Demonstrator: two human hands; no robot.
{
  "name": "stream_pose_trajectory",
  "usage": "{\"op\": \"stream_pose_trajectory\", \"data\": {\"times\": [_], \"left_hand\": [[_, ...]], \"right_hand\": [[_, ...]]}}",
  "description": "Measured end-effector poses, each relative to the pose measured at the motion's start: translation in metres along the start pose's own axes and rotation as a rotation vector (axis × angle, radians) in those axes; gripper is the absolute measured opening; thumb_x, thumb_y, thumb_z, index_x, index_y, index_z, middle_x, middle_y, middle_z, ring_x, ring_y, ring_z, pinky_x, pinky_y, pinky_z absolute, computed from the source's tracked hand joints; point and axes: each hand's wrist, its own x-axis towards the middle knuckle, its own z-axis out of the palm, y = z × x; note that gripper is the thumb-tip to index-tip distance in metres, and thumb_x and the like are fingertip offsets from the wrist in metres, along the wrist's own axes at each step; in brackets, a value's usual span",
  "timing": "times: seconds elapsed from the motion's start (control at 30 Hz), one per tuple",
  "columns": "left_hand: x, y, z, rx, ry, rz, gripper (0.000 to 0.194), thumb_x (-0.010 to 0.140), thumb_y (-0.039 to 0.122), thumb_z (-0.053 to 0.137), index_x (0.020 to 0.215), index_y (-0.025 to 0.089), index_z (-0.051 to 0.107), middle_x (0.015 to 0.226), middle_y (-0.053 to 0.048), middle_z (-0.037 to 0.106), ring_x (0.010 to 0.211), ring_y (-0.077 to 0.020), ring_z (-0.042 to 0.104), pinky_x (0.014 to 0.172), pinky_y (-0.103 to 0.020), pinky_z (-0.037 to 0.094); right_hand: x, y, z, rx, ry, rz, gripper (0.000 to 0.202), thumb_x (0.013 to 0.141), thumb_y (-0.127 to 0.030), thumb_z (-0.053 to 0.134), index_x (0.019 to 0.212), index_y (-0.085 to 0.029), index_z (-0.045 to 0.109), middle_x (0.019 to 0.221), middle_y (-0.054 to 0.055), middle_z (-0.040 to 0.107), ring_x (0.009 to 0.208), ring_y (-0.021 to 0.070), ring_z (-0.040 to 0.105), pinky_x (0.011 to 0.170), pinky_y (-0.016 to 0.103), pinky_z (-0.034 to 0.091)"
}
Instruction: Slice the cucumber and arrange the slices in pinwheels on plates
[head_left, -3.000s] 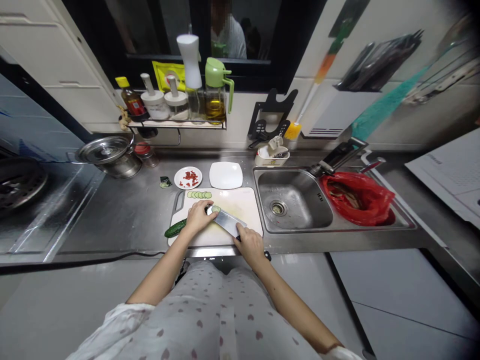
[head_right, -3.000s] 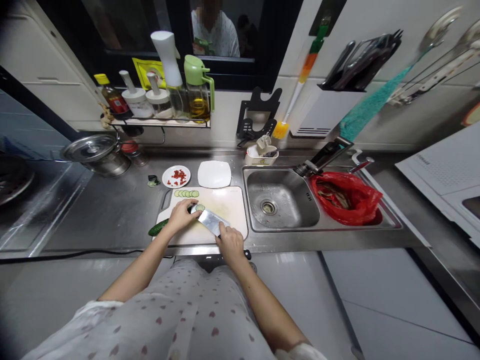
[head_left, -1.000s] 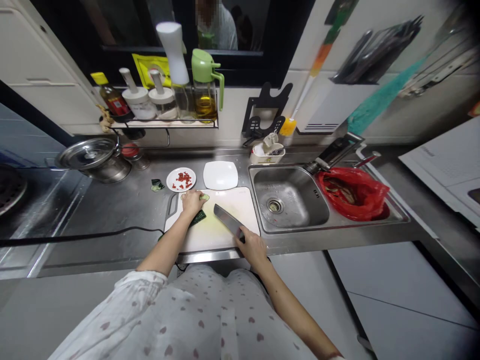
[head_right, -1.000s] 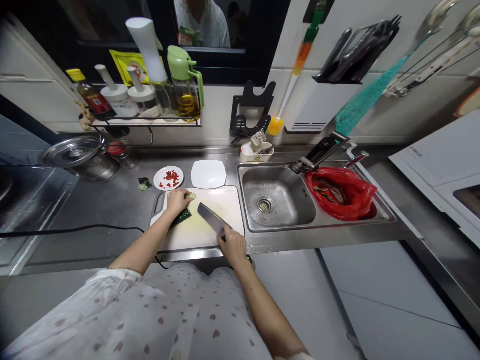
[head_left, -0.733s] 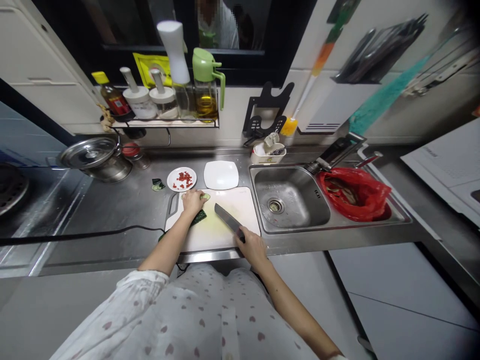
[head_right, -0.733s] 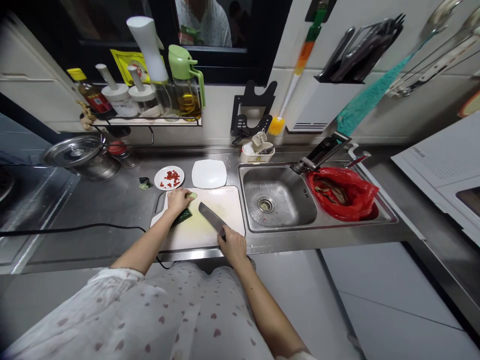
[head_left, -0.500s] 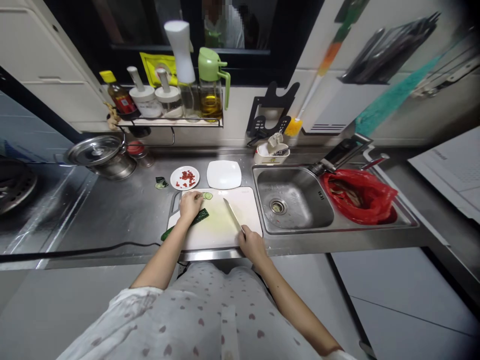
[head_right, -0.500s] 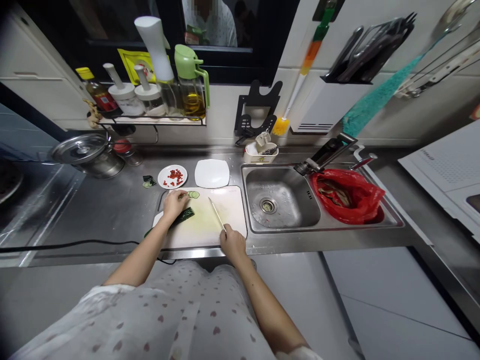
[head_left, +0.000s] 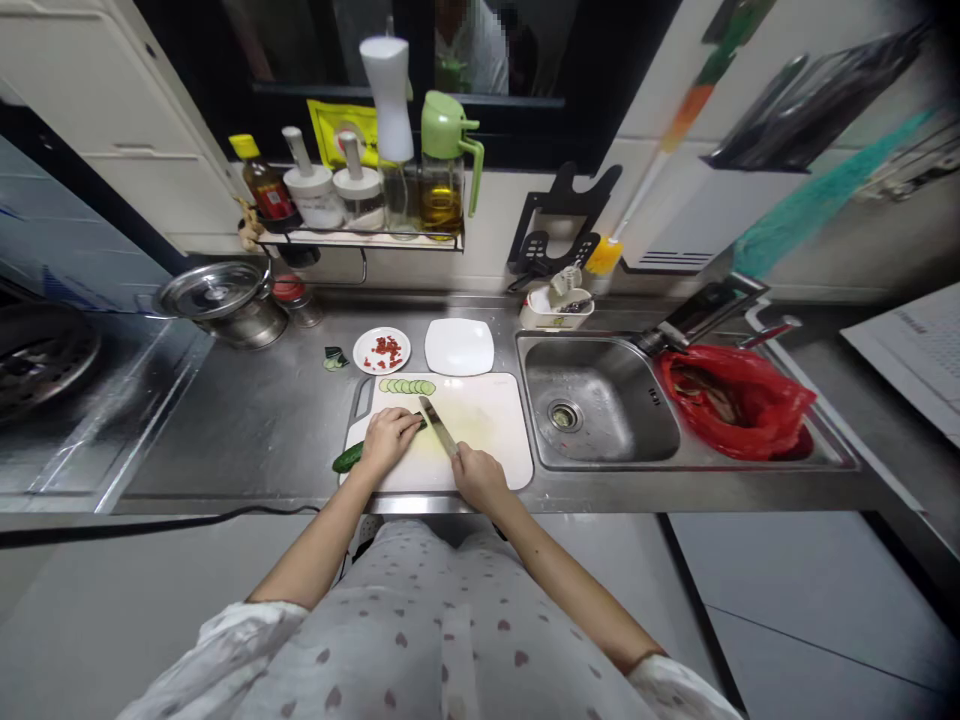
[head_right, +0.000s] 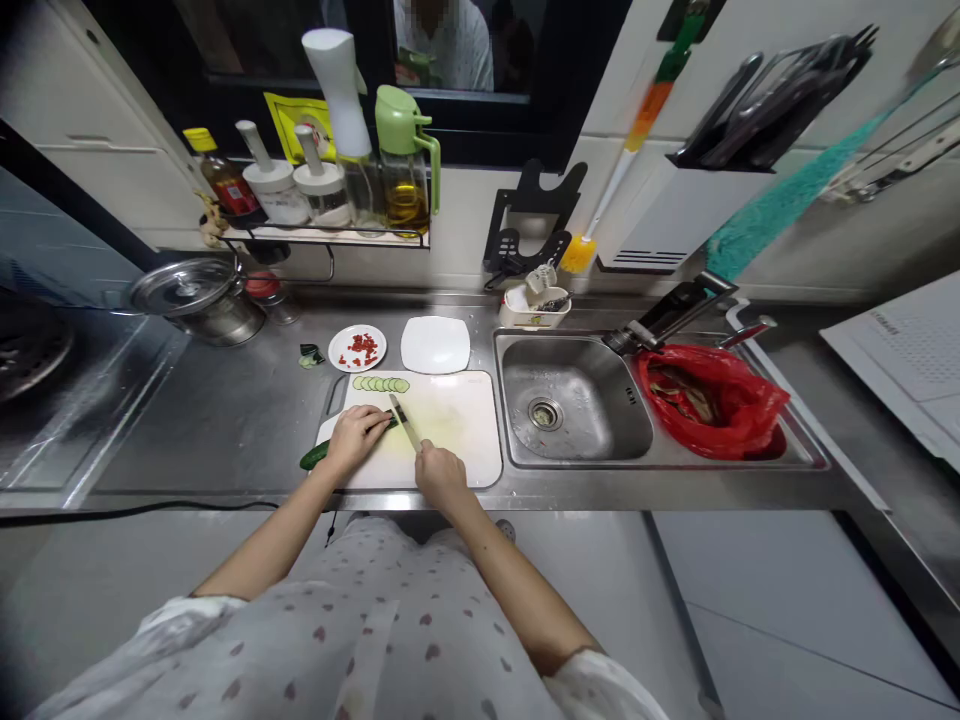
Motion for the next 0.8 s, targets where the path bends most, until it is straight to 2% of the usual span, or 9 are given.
{"op": "stream_pose_trajectory", "data": {"times": [0.37, 0.8], "left_hand": [[-0.002, -0.008, 0.012, 0.016, 0.107, 0.112, 0.023, 0.093, 0.034, 0.055, 0.101, 0.025, 0.074, 0.096, -0.006, 0.068, 0.089, -0.0194, 0.058, 0.082, -0.034, 0.045], [-0.002, -0.006, 0.010, -0.015, 0.097, 0.118, 0.025, 0.094, 0.033, 0.052, 0.102, 0.024, 0.074, 0.098, -0.006, 0.067, 0.091, -0.0194, 0.056, 0.082, -0.033, 0.048]], "right_hand": [[-0.001, -0.007, 0.002, -0.013, -0.032, -0.013, 0.029, 0.099, -0.025, 0.031, 0.114, -0.017, 0.054, 0.102, 0.013, 0.070, 0.096, 0.0235, 0.066, 0.076, 0.030, 0.043], [0.002, -0.005, 0.000, -0.046, -0.061, -0.040, 0.028, 0.098, -0.021, 0.032, 0.114, -0.015, 0.054, 0.102, 0.014, 0.070, 0.095, 0.0240, 0.066, 0.075, 0.030, 0.043]]}}
